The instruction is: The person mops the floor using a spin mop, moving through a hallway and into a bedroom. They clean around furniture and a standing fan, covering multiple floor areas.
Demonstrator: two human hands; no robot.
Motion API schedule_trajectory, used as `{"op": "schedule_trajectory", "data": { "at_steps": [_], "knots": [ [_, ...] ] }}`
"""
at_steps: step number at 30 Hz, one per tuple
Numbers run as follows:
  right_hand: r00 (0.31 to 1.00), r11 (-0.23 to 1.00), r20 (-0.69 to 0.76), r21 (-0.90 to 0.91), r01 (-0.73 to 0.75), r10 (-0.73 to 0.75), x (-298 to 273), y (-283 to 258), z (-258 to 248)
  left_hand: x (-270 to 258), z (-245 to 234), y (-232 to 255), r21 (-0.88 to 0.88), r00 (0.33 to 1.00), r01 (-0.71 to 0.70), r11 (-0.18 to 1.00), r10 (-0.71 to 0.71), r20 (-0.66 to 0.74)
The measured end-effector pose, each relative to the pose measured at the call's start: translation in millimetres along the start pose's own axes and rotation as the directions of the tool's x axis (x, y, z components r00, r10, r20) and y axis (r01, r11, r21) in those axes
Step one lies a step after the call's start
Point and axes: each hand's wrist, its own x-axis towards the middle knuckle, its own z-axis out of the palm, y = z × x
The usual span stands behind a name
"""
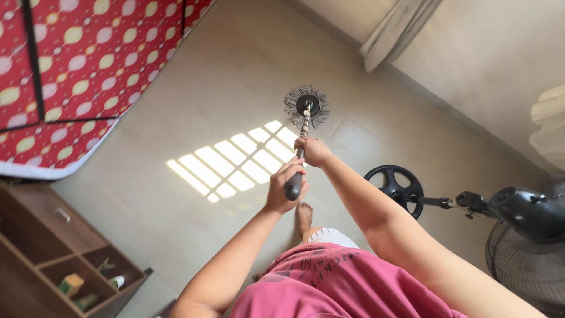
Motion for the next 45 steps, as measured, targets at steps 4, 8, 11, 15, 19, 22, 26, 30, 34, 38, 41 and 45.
{"op": "schedule_trajectory", "data": {
  "at_steps": [4,8,11,15,19,22,26,30,34,38,41,45],
  "knots": [
    [0.988,0.981,-0.051,0.138,-0.135,0.143,-0.7,49.3,-42.2,75.3,52.6,-21.6,0.035,0.997,-0.064,0.997,0.062,0.054],
    [0.951,0.949,-0.051,0.11,-0.297,0.304,-24.0,110.1,-53.7,151.8,72.6,-59.1,-0.017,0.995,-0.086,0.996,0.087,0.049],
    [0.936,0.926,0.042,0.134,-0.352,0.349,-49.9,159.6,-25.3,181.3,97.2,-95.1,0.017,0.994,-0.059,0.998,0.057,0.096],
    [0.893,0.901,0.233,0.112,-0.418,0.385,-76.9,219.5,36.3,220.0,140.9,-112.3,0.012,0.996,-0.016,1.0,0.015,0.088],
    [0.844,0.865,0.277,0.08,-0.496,0.459,-93.2,222.3,29.0,251.1,176.6,-155.9,-0.05,0.999,0.021,0.999,-0.019,0.042],
    [0.835,0.859,0.28,0.059,-0.508,0.475,-94.8,221.0,13.1,256.8,174.8,-174.0,-0.004,0.991,0.113,0.994,-0.113,-0.078],
    [0.841,0.869,0.283,0.051,-0.492,0.46,-92.9,189.9,-11.3,214.9,127.2,-174.8,0.002,0.994,0.072,0.997,-0.072,0.077],
    [0.855,0.896,0.308,0.02,-0.444,0.417,-80.3,148.4,-7.0,144.1,68.0,-170.0,-0.04,0.958,-0.033,0.999,0.043,0.282],
    [0.895,0.941,0.3,-0.028,-0.336,0.329,-58.1,96.3,21.1,63.8,15.9,-162.6,0.033,0.882,-0.168,0.985,0.135,0.451],
    [0.919,0.953,0.264,-0.009,-0.302,0.294,-49.9,8.8,59.1,-10.1,-54.0,-90.2,0.126,0.887,-0.09,0.988,0.022,0.462],
    [0.933,0.954,0.216,0.02,-0.3,0.289,-64.5,-82.6,75.3,-66.9,-114.0,-44.3,0.082,0.91,0.012,0.997,-0.045,0.412],
    [0.959,0.979,0.204,0.014,-0.204,0.197,-80.1,-158.6,138.3,-154.5,-189.8,12.0,0.037,0.942,0.086,0.996,-0.093,0.323]
  ]
}}
